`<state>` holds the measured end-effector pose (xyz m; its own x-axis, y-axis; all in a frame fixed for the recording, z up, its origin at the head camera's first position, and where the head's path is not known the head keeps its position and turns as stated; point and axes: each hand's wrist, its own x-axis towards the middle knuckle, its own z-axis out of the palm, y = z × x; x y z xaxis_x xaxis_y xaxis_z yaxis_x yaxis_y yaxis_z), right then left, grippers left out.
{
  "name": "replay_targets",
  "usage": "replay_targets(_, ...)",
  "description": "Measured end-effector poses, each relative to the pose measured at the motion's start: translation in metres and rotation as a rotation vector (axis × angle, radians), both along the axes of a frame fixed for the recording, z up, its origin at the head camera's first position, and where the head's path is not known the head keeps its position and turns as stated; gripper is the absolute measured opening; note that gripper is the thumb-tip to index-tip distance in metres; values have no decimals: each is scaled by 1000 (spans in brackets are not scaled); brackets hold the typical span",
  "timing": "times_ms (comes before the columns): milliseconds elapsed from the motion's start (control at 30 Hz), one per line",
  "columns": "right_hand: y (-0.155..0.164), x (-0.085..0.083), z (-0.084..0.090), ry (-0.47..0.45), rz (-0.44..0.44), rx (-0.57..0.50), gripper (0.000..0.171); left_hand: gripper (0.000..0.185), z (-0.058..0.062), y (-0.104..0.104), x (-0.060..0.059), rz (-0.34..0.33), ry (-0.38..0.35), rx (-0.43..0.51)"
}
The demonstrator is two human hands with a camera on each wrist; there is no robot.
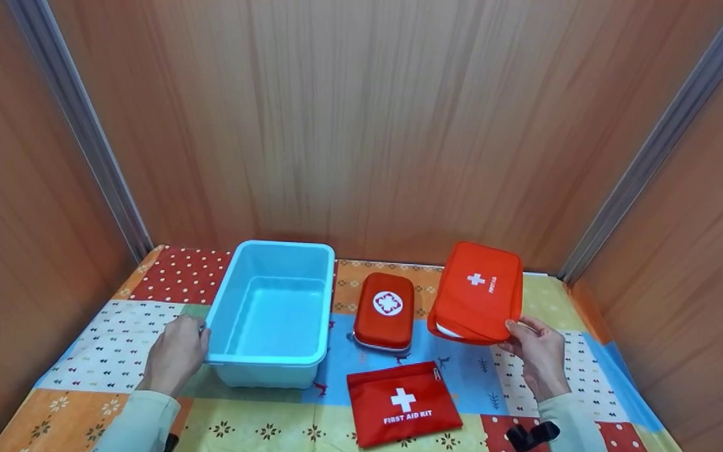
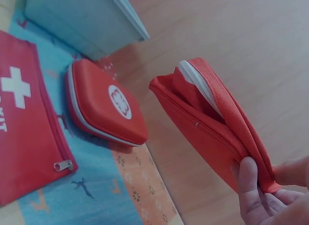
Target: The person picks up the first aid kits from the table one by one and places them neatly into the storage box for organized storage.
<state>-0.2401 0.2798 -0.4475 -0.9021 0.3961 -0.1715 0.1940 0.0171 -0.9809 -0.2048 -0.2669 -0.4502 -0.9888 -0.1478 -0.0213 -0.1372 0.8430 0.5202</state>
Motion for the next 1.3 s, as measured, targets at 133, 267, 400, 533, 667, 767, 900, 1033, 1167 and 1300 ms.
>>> replay_targets(133, -3, 0, 1, 8, 14, -11, 51, 30, 1, 0, -1, -3, -10, 7)
replay_targets(267, -10, -1, 4, 21, 29, -41, 50, 29, 1, 0, -1, -2, -26, 8)
replay_targets(400, -22, -3, 7, 46, 47, -70, 47, 28, 1, 0, 0, 7, -26, 11)
replay_targets(533, -37, -4, 10, 77, 76, -102, 42, 28, 0, 0, 0, 21, -33, 23)
replay_targets(667, -53, -5, 14, 82, 112, -125, 41, 28, 1, 1, 0, 25, -50, 26)
replay_targets(767, -65, -5, 16, 86, 134, -131, 40, 29, 2, 1, -1, 19, -49, 23)
replay_targets(900, -83, -7, 19, 94, 161, -141, 38, 30, 1, 2, -1, 18, -41, 19)
replay_targets(1033, -102, -8, 22, 99, 191, -153, 37, 31, -1, 2, 0, 22, -45, 23)
replay_targets(1167, -124, -9, 26, 101, 219, -186, 35, 30, 0, 1, -1, 14, -47, 22)
replay_targets(1300, -147, -9, 30, 105, 249, -210, 35, 29, 0, 1, -1, 13, -44, 13)
